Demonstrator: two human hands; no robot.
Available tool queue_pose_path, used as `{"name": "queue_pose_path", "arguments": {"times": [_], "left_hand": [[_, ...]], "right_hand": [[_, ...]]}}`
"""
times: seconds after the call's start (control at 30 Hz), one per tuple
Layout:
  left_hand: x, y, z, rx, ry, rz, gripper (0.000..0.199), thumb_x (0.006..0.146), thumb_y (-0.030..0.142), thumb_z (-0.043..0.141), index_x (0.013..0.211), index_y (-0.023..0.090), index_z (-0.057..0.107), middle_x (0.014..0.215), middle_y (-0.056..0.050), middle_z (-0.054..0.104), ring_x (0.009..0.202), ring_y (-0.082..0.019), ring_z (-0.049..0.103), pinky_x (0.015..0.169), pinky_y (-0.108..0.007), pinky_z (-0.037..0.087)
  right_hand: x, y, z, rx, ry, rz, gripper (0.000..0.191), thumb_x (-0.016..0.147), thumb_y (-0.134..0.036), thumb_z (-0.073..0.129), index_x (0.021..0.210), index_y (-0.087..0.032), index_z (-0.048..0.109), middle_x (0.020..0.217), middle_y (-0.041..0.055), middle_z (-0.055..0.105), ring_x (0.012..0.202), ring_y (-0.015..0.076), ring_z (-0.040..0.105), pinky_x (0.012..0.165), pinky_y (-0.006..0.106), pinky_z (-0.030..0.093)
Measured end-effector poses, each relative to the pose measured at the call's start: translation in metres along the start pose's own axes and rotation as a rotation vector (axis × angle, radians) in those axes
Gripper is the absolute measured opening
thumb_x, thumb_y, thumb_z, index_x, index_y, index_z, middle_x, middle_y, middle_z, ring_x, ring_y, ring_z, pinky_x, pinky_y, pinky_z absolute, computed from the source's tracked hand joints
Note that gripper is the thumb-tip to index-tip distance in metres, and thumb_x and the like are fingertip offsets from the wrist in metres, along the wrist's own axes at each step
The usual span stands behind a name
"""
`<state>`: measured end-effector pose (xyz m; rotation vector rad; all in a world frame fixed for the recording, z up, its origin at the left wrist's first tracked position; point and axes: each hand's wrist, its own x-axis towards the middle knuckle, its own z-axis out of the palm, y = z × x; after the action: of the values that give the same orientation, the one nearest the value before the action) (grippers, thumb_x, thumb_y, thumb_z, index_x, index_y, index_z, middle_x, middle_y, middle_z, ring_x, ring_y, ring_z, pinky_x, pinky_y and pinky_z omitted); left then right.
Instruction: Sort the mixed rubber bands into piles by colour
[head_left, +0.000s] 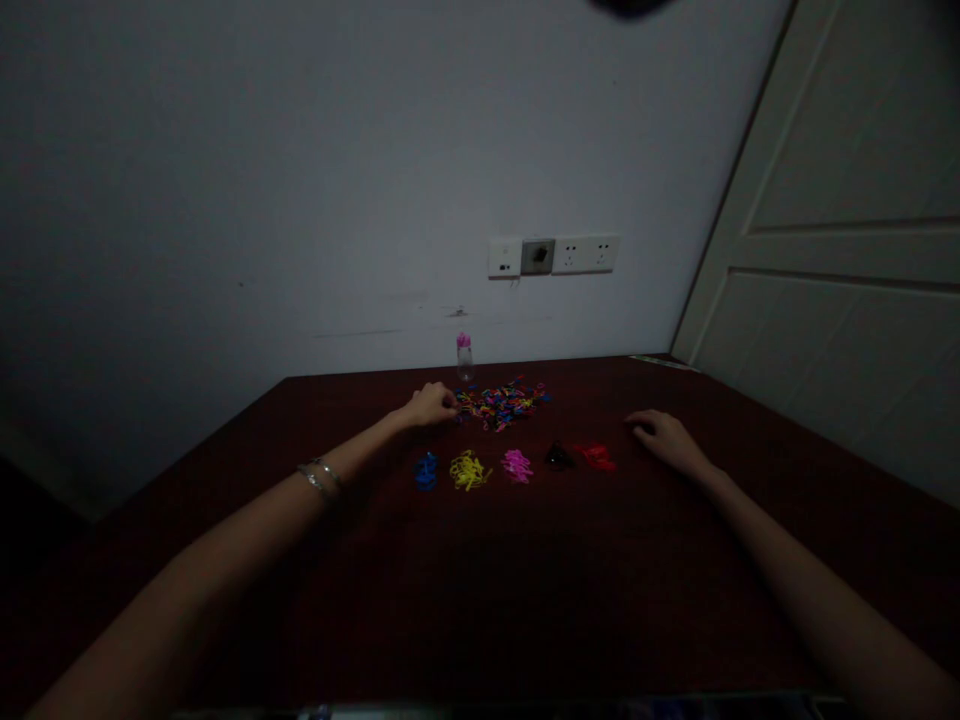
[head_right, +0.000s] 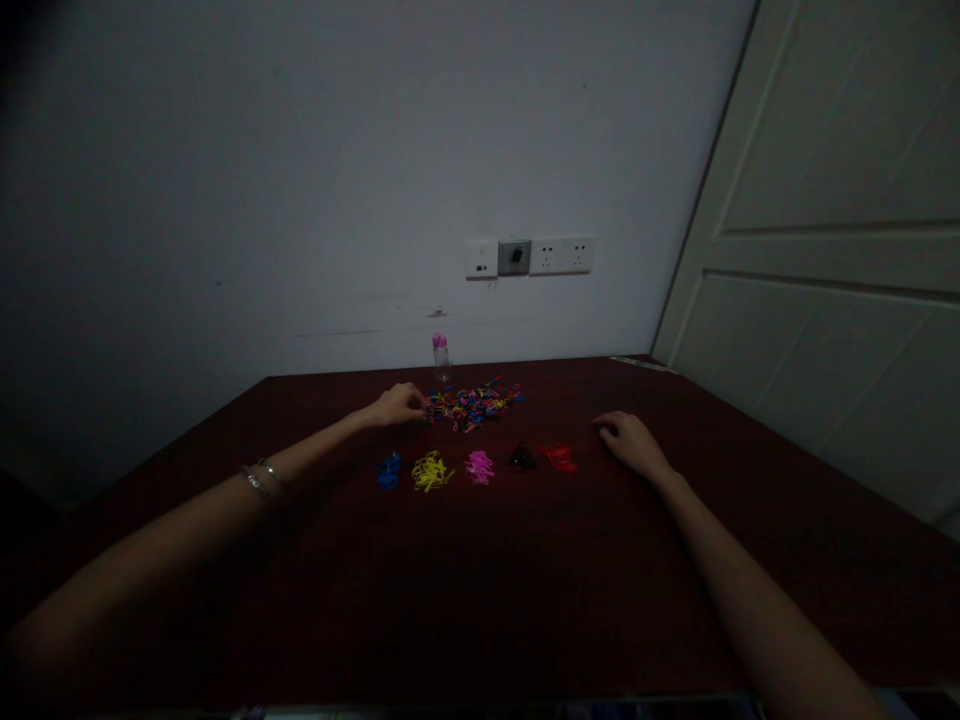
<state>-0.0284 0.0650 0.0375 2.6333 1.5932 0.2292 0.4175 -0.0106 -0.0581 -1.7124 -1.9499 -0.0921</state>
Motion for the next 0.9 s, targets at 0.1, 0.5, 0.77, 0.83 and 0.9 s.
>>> {"name": "queue_pose_path", "arguments": {"times": [0.1,0.5,0.77,0.83,0.9], "left_hand": [[0.010,-0.032,0.013,0.048,0.090,-0.172,0.031,0.071,0.037,0.056,0.097,0.023,0.066,0.110,-0.007,0.059,0.101,-0.023,0.054,0.082,-0.032,0.044],[0.007,-0.073,0.076,0.060,0.263,-0.382,0.044,0.085,0.037,0.037,0.117,0.009,0.050,0.124,-0.017,0.049,0.117,-0.026,0.042,0.097,-0.037,0.033],[0.003,-0.067,0.074,0.157,0.268,-0.336,0.039,0.085,0.033,0.033,0.107,0.009,0.056,0.113,-0.016,0.057,0.107,-0.026,0.050,0.094,-0.037,0.036],[0.003,-0.068,0.075,0.156,0.266,-0.337,0.039,0.085,0.032,0.033,0.107,0.010,0.056,0.114,-0.016,0.057,0.108,-0.026,0.050,0.095,-0.037,0.035],[0.004,-0.069,0.075,0.147,0.264,-0.346,0.039,0.085,0.033,0.034,0.107,0.010,0.056,0.114,-0.015,0.057,0.110,-0.026,0.049,0.096,-0.036,0.035]], "right_hand": [[0.000,0.001,0.001,0.007,0.007,0.010,0.031,0.077,-0.024,0.044,0.096,-0.015,0.067,0.102,0.0102,0.065,0.097,0.0228,0.058,0.090,0.036,0.042],[0.001,0.000,0.002,-0.003,0.009,0.004,0.030,0.077,-0.023,0.045,0.096,-0.016,0.067,0.101,0.0101,0.065,0.095,0.0226,0.058,0.089,0.036,0.042],[0.000,0.002,0.005,-0.013,0.001,0.017,0.032,0.078,-0.024,0.043,0.099,-0.014,0.066,0.105,0.0113,0.063,0.098,0.0235,0.056,0.090,0.037,0.042],[0.001,0.001,0.004,-0.011,-0.002,0.015,0.032,0.078,-0.024,0.043,0.099,-0.013,0.066,0.105,0.0115,0.063,0.098,0.0235,0.056,0.090,0.037,0.041],[0.001,0.001,0.004,-0.003,0.001,0.015,0.032,0.078,-0.024,0.043,0.098,-0.014,0.066,0.104,0.0114,0.064,0.098,0.0233,0.057,0.090,0.037,0.041]]}}
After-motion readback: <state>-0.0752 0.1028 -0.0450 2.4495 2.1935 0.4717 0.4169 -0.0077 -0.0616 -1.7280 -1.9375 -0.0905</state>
